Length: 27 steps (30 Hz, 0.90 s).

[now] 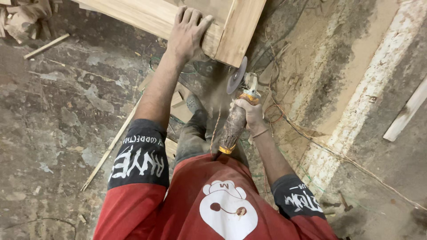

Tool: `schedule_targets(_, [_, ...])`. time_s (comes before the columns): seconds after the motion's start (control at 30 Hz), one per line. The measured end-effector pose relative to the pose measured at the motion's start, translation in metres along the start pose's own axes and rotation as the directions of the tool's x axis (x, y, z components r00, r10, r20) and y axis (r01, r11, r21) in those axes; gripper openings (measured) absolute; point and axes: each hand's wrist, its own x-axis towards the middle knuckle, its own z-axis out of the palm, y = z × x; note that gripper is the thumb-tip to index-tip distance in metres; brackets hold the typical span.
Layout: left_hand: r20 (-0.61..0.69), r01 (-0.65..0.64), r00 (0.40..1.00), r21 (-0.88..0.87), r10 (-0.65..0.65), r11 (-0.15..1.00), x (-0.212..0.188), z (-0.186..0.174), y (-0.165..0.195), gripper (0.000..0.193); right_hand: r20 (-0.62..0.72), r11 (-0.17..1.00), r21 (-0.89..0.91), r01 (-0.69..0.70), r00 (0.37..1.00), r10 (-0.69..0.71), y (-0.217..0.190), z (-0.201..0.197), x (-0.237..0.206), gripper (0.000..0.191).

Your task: The person uses an angle grinder to smooth the edges of a wooden plank on a workbench. They hold the plank with one hand while operating the grinder with the other, moving along the plank's length to remove material and create a finished edge.

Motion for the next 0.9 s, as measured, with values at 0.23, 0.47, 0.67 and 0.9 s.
schedule_targets(0.23, [0.045,0.02,0.999,0.004,-0.02,1.0,0.006,-0.008,0.004,0.095,0.0,0.999,-0.016,-0.047,0.999,0.047,-0.016,-0.006,0.018,0.017])
schedule_targets(0.47, [0.128,0.072,0.989,0.04,-0.077,0.997,0.01,-0.018,0.011,0.091,0.025,1.0,-0.003,-0.031,0.999,0.031,-0.032,-0.013,0.047,0.017])
schedule_targets(0.67, [0.094,0.054,0.994,0.028,-0.056,0.998,0.011,-0.022,0.013,0.092,0.059,0.998,-0.024,-0.061,0.996,0.062,-0.05,-0.015,0.069,0.017])
schedule_targets(0.9, [0.082,0.05,0.995,0.078,-0.056,0.996,0.007,-0.008,0.008,0.089,0.017,0.996,-0.079,0.047,0.999,-0.046,-0.053,-0.01,0.057,0.017])
